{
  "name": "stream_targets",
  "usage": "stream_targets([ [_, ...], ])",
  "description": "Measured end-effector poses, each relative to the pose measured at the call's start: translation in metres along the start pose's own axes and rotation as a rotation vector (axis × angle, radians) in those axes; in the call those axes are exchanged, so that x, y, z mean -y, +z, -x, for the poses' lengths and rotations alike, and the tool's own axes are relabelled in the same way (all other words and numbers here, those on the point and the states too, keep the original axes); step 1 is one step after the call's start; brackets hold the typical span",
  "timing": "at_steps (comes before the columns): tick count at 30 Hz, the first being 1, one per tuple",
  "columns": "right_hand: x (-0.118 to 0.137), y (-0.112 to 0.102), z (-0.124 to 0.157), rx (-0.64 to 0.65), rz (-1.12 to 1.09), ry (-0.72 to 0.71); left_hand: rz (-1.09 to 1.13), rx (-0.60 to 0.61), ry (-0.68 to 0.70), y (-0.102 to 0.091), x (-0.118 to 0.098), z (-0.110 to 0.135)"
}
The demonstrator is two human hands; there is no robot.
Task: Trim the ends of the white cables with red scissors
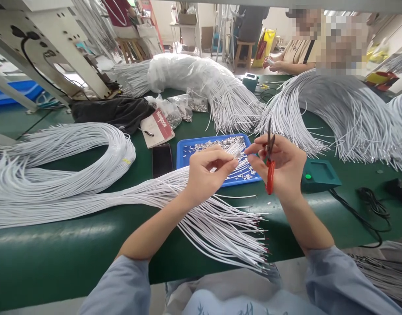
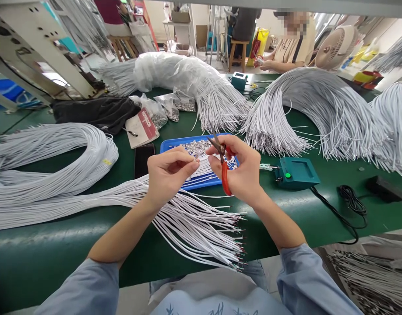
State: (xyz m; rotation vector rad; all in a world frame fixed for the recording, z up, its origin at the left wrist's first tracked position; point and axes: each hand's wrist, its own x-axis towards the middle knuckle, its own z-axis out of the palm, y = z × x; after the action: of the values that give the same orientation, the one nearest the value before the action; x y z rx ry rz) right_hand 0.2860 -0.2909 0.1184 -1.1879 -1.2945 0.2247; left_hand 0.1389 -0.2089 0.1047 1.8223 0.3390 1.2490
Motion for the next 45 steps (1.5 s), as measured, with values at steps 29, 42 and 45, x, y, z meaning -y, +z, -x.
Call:
stream_targets([
  [29, -0.001, 0.003, 0.001, -0.001, -0.129, 0.077, -0.206, -0.007, 0.228, 0.009, 0.008, 0.004],
  [42, -0.006, 0.004, 0.001, 0.107, -0.27, 0.052, -0.161, 0.11, 0.156, 0.007, 0.005, 0.005],
  [45, -0.002, 0.004, 0.002, 0.1, -0.244, 0.069, -0.211, 0.054, 0.197, 0.007, 0.006, 0.006],
])
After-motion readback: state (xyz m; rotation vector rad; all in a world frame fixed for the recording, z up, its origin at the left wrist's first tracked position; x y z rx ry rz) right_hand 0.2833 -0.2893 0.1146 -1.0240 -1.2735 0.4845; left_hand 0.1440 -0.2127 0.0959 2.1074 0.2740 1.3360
